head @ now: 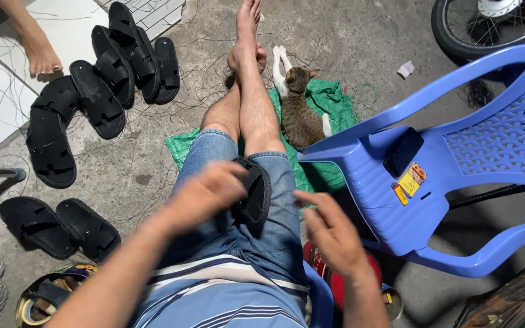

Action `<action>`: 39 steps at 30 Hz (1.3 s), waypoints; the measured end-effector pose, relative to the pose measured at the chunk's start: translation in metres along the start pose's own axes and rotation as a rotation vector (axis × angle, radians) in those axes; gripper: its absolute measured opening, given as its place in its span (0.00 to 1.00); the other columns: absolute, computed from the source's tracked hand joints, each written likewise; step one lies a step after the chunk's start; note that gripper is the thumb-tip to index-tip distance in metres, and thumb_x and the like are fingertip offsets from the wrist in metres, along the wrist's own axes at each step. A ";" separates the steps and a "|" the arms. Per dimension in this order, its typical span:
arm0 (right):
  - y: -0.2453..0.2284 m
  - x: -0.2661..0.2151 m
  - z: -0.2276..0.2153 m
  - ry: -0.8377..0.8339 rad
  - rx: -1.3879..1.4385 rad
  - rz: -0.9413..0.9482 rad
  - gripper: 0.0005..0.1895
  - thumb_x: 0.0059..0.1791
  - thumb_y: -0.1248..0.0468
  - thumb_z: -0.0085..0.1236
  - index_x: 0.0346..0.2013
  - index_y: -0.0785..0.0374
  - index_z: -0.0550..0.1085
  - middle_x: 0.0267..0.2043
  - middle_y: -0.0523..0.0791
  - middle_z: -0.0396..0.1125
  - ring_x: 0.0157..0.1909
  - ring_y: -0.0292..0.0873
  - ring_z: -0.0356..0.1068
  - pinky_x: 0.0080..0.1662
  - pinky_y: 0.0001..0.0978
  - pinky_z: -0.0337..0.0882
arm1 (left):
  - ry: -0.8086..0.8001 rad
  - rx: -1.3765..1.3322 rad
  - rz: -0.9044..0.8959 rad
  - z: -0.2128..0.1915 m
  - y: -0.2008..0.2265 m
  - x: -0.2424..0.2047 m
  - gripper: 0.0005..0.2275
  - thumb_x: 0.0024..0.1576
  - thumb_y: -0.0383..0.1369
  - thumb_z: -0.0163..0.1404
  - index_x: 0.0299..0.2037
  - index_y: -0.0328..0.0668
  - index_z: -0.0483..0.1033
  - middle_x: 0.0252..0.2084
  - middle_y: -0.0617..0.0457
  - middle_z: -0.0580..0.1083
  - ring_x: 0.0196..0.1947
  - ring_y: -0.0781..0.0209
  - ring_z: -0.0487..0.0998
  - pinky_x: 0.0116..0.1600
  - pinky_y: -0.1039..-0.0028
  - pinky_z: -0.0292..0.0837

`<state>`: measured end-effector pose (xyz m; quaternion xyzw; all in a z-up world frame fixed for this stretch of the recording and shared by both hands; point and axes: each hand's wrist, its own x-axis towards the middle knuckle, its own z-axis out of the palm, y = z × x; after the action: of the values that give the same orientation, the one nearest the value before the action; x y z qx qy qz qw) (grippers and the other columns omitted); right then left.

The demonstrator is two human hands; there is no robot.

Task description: The person sits on a blue plastic chair and sews a black slide sandal using a needle and thread. They repeatedly push the needle through the sandal strap and pull the thread to stitch the sole to the upper. A cat lies nearby on a green mat.

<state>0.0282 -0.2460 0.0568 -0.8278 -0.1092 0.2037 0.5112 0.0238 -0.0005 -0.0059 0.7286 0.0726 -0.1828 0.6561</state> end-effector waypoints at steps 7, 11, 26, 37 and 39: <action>0.027 -0.006 -0.013 -0.030 -0.211 -0.098 0.19 0.46 0.64 0.46 0.52 0.57 0.69 0.38 0.44 0.64 0.40 0.38 0.64 0.46 0.25 0.63 | 1.228 0.030 -0.140 -0.097 -0.033 -0.012 0.07 0.57 0.28 0.44 0.44 0.44 0.63 0.43 0.52 0.65 0.41 0.62 0.68 0.41 0.76 0.68; 0.030 0.003 0.000 -0.210 -0.448 -0.166 0.18 0.45 0.62 0.51 0.49 0.46 0.70 0.38 0.40 0.64 0.35 0.38 0.65 0.39 0.27 0.64 | 0.571 0.546 0.695 -0.028 -0.009 -0.017 0.12 0.48 0.19 0.44 0.42 0.39 0.69 0.41 0.48 0.70 0.43 0.50 0.70 0.56 0.58 0.56; 0.016 0.019 0.006 -0.165 -0.551 -0.072 0.14 0.40 0.65 0.53 0.39 0.48 0.76 0.30 0.42 0.66 0.26 0.47 0.68 0.31 0.37 0.69 | 0.156 0.300 0.275 0.065 -0.040 -0.016 0.04 0.50 0.37 0.52 0.32 0.55 0.77 0.29 0.61 0.76 0.31 0.62 0.78 0.34 0.75 0.72; 0.000 0.017 0.014 -0.246 -0.882 0.142 0.18 0.38 0.62 0.51 0.41 0.43 0.75 0.30 0.39 0.65 0.28 0.47 0.68 0.32 0.37 0.71 | 0.254 0.257 0.331 0.095 -0.051 -0.007 0.04 0.50 0.34 0.52 0.32 0.50 0.79 0.26 0.57 0.75 0.30 0.57 0.77 0.32 0.73 0.72; 0.006 0.017 0.020 -0.206 -1.022 0.184 0.17 0.38 0.61 0.50 0.39 0.37 0.75 0.27 0.35 0.63 0.25 0.40 0.68 0.30 0.30 0.70 | 0.236 0.324 0.393 0.103 -0.063 -0.002 0.03 0.50 0.34 0.51 0.31 0.52 0.78 0.28 0.59 0.74 0.30 0.59 0.76 0.33 0.76 0.72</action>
<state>0.0346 -0.2263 0.0394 -0.9532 -0.1714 0.2489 0.0089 -0.0175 -0.0937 -0.0716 0.8402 -0.0244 0.0246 0.5412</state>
